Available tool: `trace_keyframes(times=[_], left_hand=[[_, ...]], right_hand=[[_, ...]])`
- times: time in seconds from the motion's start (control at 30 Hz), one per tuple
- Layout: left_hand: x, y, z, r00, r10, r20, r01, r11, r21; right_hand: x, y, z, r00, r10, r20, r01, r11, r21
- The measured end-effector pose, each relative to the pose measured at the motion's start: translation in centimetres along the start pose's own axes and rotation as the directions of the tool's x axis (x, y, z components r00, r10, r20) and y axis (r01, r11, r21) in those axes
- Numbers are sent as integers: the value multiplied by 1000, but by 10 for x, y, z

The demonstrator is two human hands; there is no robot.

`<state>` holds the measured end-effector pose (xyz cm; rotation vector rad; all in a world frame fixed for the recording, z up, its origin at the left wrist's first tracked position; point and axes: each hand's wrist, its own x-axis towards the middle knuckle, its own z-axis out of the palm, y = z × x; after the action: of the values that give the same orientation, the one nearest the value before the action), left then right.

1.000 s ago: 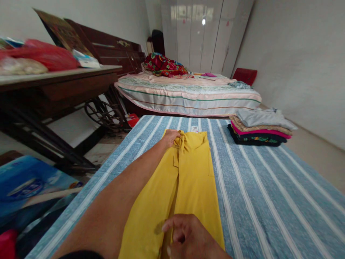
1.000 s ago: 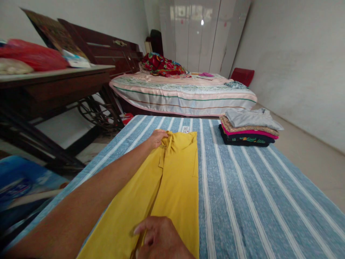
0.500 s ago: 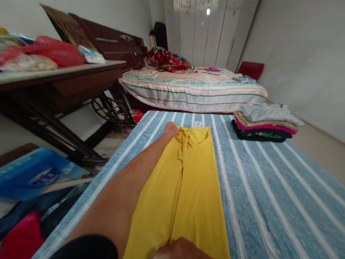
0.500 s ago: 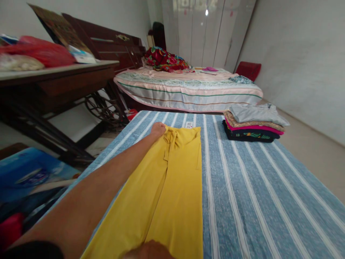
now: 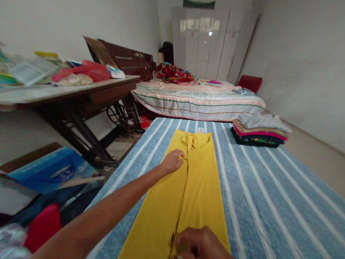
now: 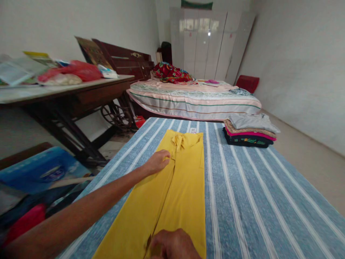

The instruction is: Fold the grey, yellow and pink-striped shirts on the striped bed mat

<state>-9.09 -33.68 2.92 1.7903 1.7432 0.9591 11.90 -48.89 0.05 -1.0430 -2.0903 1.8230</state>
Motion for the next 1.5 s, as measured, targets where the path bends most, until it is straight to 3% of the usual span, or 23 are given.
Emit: trace_keyframes(times=[0.1,0.2,0.33,0.5,0.63,0.93,1.2,1.33,1.5], left_hand=[[-58,0,11,997,55,59,-60,994,93],[-106,-3,25,982,115,148,-165,907,386],[-137,-1,38,974,124,188,-205,834,512],[-136,-2,36,969,137,204,-222,845,486],[-138,-7,30,979,133,152,-189,866,462],[-164,1,32,958,205,201,-279,825,491],[-180,-1,34,951,273,147,-309,821,480],[-182,2,36,961,242,135,-277,833,480],[-184,5,38,978,185,99,-210,870,446]], right_hand=[[-2,10,-1,997,-52,-55,43,988,-149],[-3,13,2,996,-65,-63,48,970,-237],[-5,14,13,995,-91,-27,80,956,-283],[-12,12,22,993,-115,-2,111,957,-269],[-18,12,23,994,-110,-24,98,950,-297],[-24,11,31,995,-96,12,93,918,-385],[-23,-3,35,999,-26,43,43,878,-476],[-17,6,41,996,-50,79,84,852,-517],[-12,19,50,997,-64,35,73,833,-548]])
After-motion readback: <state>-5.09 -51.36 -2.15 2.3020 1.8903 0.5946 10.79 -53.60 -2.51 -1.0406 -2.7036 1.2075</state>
